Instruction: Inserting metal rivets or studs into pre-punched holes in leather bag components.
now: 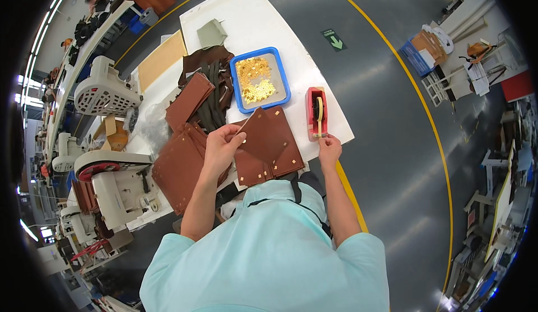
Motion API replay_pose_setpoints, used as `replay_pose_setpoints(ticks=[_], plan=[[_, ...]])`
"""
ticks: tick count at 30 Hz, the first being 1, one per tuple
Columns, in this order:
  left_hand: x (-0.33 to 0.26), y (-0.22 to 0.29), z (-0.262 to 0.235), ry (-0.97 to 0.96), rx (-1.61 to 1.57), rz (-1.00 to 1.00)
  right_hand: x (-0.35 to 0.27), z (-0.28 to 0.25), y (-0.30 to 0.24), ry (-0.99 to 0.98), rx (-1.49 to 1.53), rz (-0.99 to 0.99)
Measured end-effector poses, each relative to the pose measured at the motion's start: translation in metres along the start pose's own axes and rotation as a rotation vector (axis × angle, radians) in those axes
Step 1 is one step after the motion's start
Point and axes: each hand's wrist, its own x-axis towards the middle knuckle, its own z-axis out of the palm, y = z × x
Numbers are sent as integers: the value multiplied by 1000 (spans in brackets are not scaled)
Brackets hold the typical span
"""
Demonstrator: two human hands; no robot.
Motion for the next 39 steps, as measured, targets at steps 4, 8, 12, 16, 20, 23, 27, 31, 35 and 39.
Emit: replay_pose_setpoints(ticks=[4, 8, 12, 16, 20, 23, 27, 31, 35, 39], plan=[[2, 3, 7, -8, -101, 36, -4, -12, 17, -68, -64, 265], [-4, 0, 9, -24, -152, 27, -32, -11, -85, -93, 328, 249], [-9, 6, 19, -64, -236, 47, -67, -17, -191, -708, 515, 187], [-17, 14, 24, -46, -199, 106, -78, -11, -214, -802, 509, 200], [-22, 14, 24, -20, -143, 177, -79, -8, -212, -783, 488, 167], [-22, 9, 24, -24, -112, 177, -78, -7, -208, -797, 491, 136], [-25, 12, 23, -19, -71, 209, -78, -6, -206, -820, 492, 138], [-25, 10, 23, -12, -64, 225, -78, -8, -208, -826, 483, 133], [-25, 10, 23, -1, -28, 227, -80, -7, -205, -810, 512, 116], [-28, 15, 23, 0, 0, 245, -80, -6, -205, -812, 511, 99]])
